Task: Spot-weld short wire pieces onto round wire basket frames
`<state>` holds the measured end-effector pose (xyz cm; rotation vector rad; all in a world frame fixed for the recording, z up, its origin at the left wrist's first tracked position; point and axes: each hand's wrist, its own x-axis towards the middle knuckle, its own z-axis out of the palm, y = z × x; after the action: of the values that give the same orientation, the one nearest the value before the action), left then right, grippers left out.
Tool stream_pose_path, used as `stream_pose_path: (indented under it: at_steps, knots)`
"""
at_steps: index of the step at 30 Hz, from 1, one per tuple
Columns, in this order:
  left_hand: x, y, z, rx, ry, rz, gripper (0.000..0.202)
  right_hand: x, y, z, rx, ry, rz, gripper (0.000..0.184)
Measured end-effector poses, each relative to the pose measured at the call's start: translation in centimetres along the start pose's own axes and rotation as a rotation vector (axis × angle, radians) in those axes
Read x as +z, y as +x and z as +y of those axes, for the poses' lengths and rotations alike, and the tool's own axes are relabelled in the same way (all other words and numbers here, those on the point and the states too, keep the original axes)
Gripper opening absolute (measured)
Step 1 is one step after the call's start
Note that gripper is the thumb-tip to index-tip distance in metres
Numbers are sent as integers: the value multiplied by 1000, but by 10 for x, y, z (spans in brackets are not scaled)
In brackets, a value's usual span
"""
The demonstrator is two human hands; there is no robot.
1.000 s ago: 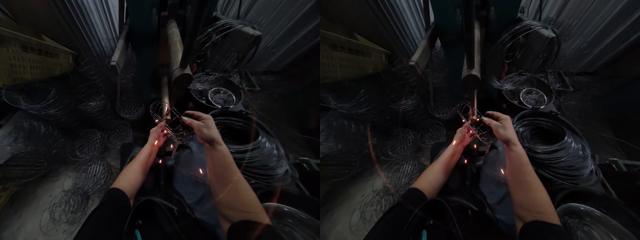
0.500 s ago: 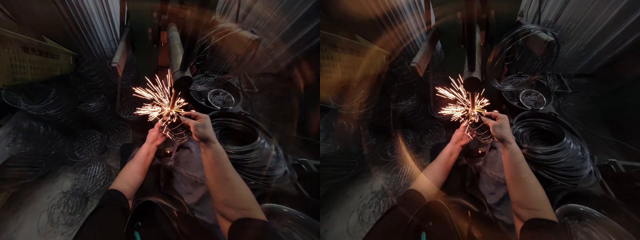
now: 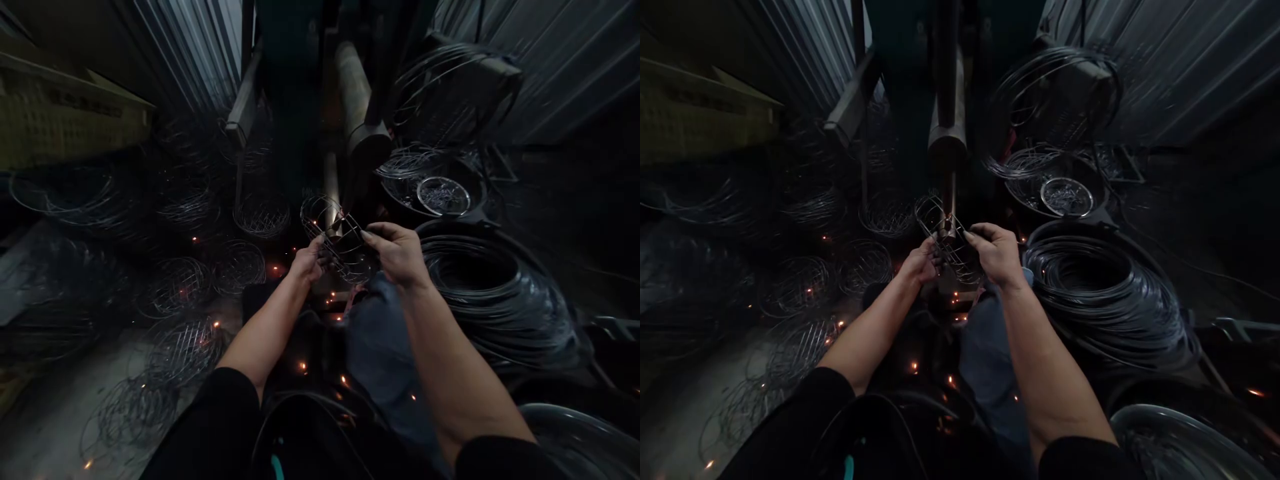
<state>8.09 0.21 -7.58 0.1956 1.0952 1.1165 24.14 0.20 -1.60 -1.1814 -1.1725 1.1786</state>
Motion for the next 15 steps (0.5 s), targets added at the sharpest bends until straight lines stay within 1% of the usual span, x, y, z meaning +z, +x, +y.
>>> stream_pose_path:
  at_steps: [3, 5, 6, 7, 8, 9, 10, 11, 12, 13, 14, 15]
  knots:
    - [1, -3, -1, -1, 9, 13, 39, 3, -1, -1, -11, -15, 2, 27]
    - [-1, -7, -5, -11, 51, 15, 41, 0, -4, -3, -4, -13, 7, 26]
    - [-3, -9, -7, -1, 97, 22, 43, -4, -7, -3, 0, -6, 10, 25]
    - [-6, -11, -10, 56, 161, 34, 43, -10, -11, -2, 5, 3, 11, 25]
    - [-9, -14, -13, 175, 241, 58, 43, -18, -15, 1, 15, 11, 2, 25]
    - [-14, -17, -16, 342, 333, 86, 41, -27, -21, 5, 32, 15, -20, 26]
    - [-18, -19, -19, 545, 432, 106, 39, -36, -27, 11, 59, 20, -53, 27]
    - [-22, -21, -22, 734, 527, 109, 41, -46, -32, 18, 95, 23, -95, 29]
    - [-25, -22, -24, 877, 618, 85, 48, -54, -38, 25, 129, 27, -126, 29]
    - [-27, -23, -26, 962, 700, 50, 55, -61, -43, 33, 153, 31, -137, 30]
    - [-27, -22, -28, 996, 764, 12, 59, -65, -47, 41, 160, 38, -120, 29]
    - [-26, -21, -30, 1003, 806, -20, 60, -68, -51, 48, 147, 43, -82, 28]
